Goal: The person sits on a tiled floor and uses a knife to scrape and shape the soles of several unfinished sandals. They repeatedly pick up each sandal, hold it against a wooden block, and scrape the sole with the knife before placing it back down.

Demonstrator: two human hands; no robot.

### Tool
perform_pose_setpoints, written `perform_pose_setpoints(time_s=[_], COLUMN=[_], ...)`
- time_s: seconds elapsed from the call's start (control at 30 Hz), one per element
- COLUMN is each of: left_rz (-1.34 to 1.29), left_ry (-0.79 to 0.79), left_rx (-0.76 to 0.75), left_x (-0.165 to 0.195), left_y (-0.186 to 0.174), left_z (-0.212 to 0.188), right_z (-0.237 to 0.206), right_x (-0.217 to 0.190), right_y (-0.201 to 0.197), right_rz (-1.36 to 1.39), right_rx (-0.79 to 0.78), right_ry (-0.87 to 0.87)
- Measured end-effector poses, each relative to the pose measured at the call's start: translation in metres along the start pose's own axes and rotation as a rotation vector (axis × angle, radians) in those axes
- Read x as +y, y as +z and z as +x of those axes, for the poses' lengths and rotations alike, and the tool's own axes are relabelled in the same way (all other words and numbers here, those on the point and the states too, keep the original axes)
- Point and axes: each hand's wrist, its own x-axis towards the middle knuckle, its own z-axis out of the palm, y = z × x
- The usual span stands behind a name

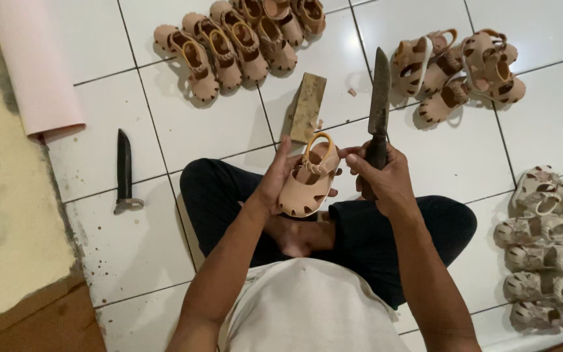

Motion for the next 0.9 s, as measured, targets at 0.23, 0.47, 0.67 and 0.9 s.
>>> perform_pose_setpoints(time_s=[0.23, 0.47, 0.67, 0.9], left_rz=[0.092, 0.183, 0.639, 1.569], left_ry=[-0.154, -0.228, 0.122, 0.528], left_rx=[0.062, -0.003, 0.445, 0.539], left_x=[0.007, 0.005, 0.017, -0.008], left_y=[-0.016, -0.038, -0.02, 0.03], left_z=[0.008, 0.021, 0.015, 0.007], right_z=[0.001, 0.002, 0.004, 0.016], right_x=[-0.014, -0.025, -0.024, -0.015], right_y=[-0.002, 0.005, 0.008, 0.009], right_rz=[-0.182, -0.253, -0.196, -0.159], right_rx=[-0.182, -0.153, -0.053, 0.054], right_ry=[0.049, 0.143, 0.097, -0.008])
